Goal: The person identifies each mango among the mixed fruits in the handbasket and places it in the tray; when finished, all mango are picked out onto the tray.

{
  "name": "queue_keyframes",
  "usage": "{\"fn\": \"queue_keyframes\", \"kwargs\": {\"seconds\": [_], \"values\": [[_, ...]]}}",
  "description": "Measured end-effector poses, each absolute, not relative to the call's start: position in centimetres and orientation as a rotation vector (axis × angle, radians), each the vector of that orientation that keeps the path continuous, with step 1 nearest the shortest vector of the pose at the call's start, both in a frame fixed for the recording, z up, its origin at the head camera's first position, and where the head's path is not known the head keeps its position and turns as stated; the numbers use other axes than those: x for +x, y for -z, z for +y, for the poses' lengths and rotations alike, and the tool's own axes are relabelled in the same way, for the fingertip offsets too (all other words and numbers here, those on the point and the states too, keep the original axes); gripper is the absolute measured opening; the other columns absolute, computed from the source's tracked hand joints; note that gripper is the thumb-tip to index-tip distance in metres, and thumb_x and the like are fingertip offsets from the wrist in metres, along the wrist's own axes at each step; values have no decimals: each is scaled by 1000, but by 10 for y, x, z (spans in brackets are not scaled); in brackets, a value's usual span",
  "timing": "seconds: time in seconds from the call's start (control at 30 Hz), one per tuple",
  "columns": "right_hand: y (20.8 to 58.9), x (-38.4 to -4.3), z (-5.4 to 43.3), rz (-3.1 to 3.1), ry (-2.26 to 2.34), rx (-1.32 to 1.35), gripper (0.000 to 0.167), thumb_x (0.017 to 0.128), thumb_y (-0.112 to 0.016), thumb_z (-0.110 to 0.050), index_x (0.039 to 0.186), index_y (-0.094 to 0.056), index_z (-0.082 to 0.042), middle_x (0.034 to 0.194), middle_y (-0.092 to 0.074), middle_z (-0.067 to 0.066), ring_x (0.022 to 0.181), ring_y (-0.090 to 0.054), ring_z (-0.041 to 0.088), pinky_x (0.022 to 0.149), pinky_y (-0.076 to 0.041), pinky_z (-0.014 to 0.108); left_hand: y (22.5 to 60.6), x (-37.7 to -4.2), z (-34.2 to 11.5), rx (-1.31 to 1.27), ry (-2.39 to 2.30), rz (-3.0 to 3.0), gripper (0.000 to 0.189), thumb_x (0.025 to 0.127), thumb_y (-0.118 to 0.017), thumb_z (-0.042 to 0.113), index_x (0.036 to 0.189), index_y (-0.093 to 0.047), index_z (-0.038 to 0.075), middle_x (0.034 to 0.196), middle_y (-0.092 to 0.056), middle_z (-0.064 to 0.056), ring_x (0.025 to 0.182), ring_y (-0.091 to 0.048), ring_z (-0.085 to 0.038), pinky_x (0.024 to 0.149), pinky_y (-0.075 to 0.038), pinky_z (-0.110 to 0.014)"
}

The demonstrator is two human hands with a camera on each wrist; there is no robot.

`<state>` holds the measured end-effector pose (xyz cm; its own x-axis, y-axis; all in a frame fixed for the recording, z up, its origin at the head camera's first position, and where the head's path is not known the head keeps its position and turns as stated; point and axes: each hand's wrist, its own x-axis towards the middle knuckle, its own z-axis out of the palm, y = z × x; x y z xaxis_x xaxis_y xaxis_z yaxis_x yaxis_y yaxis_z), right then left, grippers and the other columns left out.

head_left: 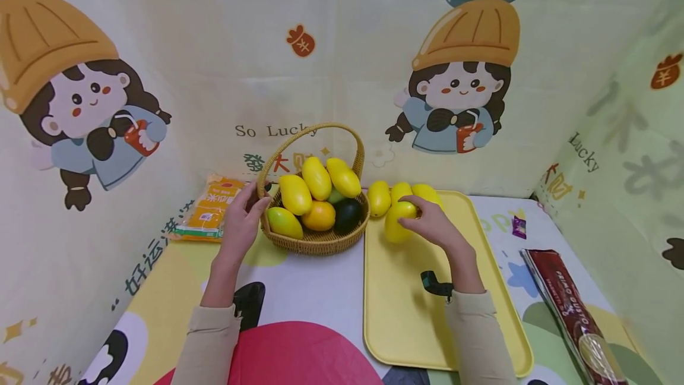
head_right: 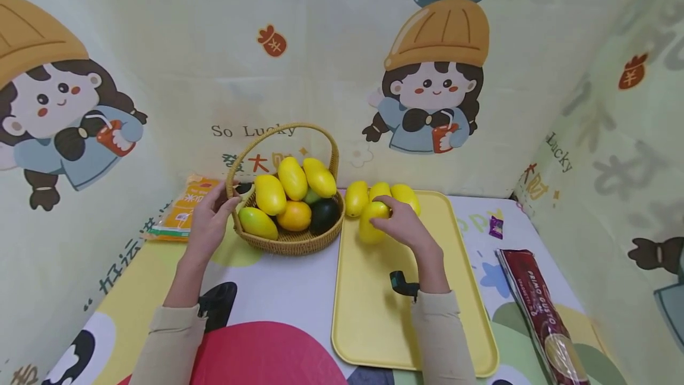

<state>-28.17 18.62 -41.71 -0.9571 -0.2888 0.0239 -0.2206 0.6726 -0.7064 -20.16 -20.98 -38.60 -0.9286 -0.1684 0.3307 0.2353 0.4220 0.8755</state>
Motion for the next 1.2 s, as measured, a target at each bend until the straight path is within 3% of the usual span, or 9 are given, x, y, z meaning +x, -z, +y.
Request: {"fn": "queue_keyframes", "kwargs": {"seconds": [0.2,0.37,0.5,0.83,1.2], "values": [[424,-283,184,2788,1106,-450,57,86,-72,-34,138,-55,-18,128,-62,16,101,-57,29,84,-46,38,386,-201,-208,-61,1513,-2314,40,103,-54,20,142,-52,11,115,-59,-13,100,-54,-17,83,-50,-12],[427,-283,184,2704,1181,-443,69,83,-76,-27,144,-46,-16,138,-55,16,116,-54,34,95,-48,46,392,-204,-212,-38,1533,-2311,41,103,-54,22,143,-52,13,116,-59,-12,103,-54,-18,84,-49,-10],[433,-282,185,2636,1263,-448,70,82,-77,-23,144,-45,-16,140,-52,14,125,-50,36,99,-47,49,406,-213,-219,-25,1539,-2314,42,102,-54,25,143,-52,18,117,-59,-9,104,-55,-15,84,-49,-10],[447,-277,194,2496,1407,-554,66,86,-75,-20,143,-43,-15,131,-54,13,116,-52,33,91,-49,36,415,-221,-225,-75,1531,-2272,42,101,-56,32,142,-53,24,116,-60,-6,104,-56,-14,84,-49,-9],[446,-268,240,2651,1318,-422,68,88,-73,-27,145,-40,-10,132,-55,16,118,-51,32,98,-44,41,415,-222,-225,-76,1533,-2279,44,100,-55,38,142,-53,25,118,-60,-6,108,-56,-16,87,-49,-9]]}}
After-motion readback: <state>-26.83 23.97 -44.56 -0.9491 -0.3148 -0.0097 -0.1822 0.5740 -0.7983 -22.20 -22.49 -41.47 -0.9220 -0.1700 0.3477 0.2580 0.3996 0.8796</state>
